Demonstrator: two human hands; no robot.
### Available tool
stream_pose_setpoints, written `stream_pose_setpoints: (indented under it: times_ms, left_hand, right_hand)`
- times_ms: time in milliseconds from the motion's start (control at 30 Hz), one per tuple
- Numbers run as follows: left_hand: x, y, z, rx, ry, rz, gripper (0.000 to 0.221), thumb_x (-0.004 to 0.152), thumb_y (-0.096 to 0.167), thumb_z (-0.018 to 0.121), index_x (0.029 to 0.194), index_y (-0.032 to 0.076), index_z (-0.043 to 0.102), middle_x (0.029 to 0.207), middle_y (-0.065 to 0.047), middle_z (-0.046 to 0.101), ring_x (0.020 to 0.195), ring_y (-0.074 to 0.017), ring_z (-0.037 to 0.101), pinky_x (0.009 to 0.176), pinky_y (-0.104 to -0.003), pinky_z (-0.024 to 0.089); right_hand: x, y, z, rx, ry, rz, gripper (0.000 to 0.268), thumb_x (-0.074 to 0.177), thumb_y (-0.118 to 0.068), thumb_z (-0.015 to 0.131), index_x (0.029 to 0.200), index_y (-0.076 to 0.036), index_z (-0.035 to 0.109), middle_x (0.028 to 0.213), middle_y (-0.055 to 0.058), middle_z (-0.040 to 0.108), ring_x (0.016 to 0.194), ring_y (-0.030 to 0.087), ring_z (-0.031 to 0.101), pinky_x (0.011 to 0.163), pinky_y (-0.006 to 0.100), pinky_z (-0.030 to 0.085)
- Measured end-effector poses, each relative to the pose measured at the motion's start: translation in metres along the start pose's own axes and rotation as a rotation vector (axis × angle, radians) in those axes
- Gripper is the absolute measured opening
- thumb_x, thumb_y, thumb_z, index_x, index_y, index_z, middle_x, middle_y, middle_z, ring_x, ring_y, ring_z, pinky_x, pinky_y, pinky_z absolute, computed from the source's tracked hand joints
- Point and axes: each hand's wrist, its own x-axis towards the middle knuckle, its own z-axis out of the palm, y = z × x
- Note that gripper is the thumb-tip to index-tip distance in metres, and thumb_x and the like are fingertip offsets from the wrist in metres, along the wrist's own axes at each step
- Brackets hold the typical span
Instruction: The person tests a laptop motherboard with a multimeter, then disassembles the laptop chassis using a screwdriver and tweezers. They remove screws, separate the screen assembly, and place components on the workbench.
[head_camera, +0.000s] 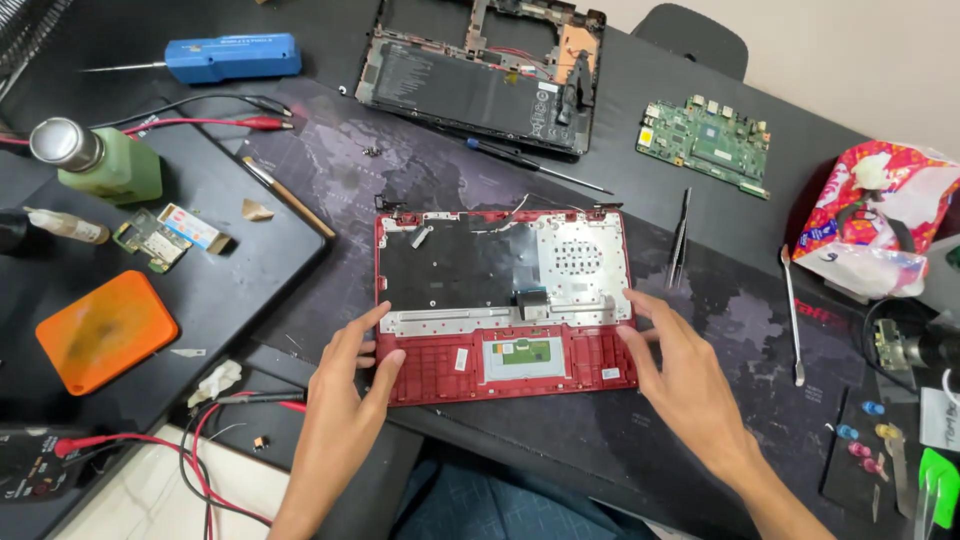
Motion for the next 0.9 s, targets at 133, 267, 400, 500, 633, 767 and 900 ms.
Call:
stream_pose_setpoints:
  times_ms: [133,267,400,500,633,767,900]
  left_hand:
    - [-0.006,0.008,0.005,0.030,0.055,0.103,0.044,0.094,0.015,0.066,0.137,0.008,0.060,0.123,-0.015,0.067,0.101,-0.0259,0.066,0.090,-0.037,0.052]
    - [-0.001,0.003,0.001,-0.164,0.060,-0.075,0.042,0.093,0.012,0.066,0.135,0.009,0.063,0.120,-0.012,0.068,0.097,-0.0201,0.064,0.085,-0.032,0.054]
    - [0.008,-0.014,-0.002,-0.564,0.017,-0.185,0.040,0.092,0.005,0.065,0.132,0.004,0.060,0.109,-0.010,0.070,0.091,-0.0131,0.065,0.077,-0.027,0.054]
    - [0.014,-0.013,-0.003,-0.743,-0.047,-0.275,0.043,0.092,0.003,0.065,0.134,0.004,0.058,0.097,-0.010,0.070,0.084,-0.0128,0.068,0.070,-0.027,0.056]
    - [0.022,0.006,-0.012,-0.893,-0.107,-0.317,0.045,0.092,0.003,0.062,0.136,0.006,0.055,0.093,-0.009,0.069,0.079,-0.0148,0.069,0.059,-0.032,0.058]
    - [0.027,0.021,-0.015,-0.975,-0.113,-0.372,0.051,0.091,0.004,0.057,0.140,0.011,0.049,0.096,-0.009,0.070,0.074,-0.0177,0.069,0.045,-0.038,0.055]
    - [0.032,0.005,-0.016,-0.807,-0.090,-0.247,0.056,0.090,0.006,0.058,0.143,0.013,0.044,0.103,-0.010,0.068,0.082,-0.0157,0.068,0.059,-0.035,0.055]
  right_hand:
    - [-0.003,0.000,0.000,0.028,0.009,-0.012,0.048,0.091,-0.023,0.065,0.137,-0.009,0.057,0.124,0.017,0.069,0.088,0.026,0.075,0.067,0.040,0.056]
    - [-0.011,0.005,-0.005,-0.002,0.024,-0.070,0.054,0.085,-0.029,0.074,0.132,-0.008,0.059,0.124,0.017,0.069,0.099,0.029,0.072,0.080,0.042,0.056]
    - [-0.014,0.000,-0.016,-0.062,0.016,-0.071,0.063,0.077,-0.035,0.079,0.132,-0.010,0.061,0.120,0.017,0.068,0.104,0.030,0.068,0.087,0.044,0.053]
    - [-0.015,0.000,-0.022,-0.117,-0.027,-0.065,0.067,0.077,-0.040,0.079,0.135,-0.012,0.060,0.118,0.013,0.070,0.107,0.029,0.067,0.094,0.043,0.051]
    - [-0.019,-0.021,-0.021,-0.439,0.220,-0.536,0.079,0.071,-0.053,0.079,0.134,-0.010,0.060,0.143,0.020,0.059,0.121,0.037,0.059,0.103,0.047,0.043]
    - [-0.016,-0.045,-0.012,-0.343,0.097,-0.904,0.066,0.079,-0.047,0.073,0.133,-0.012,0.059,0.135,0.013,0.061,0.121,0.032,0.060,0.107,0.046,0.042]
    - [-0.006,-0.042,-0.008,-0.453,0.003,-1.002,0.054,0.075,-0.011,0.070,0.129,-0.007,0.065,0.127,0.011,0.066,0.119,0.030,0.061,0.102,0.045,0.048]
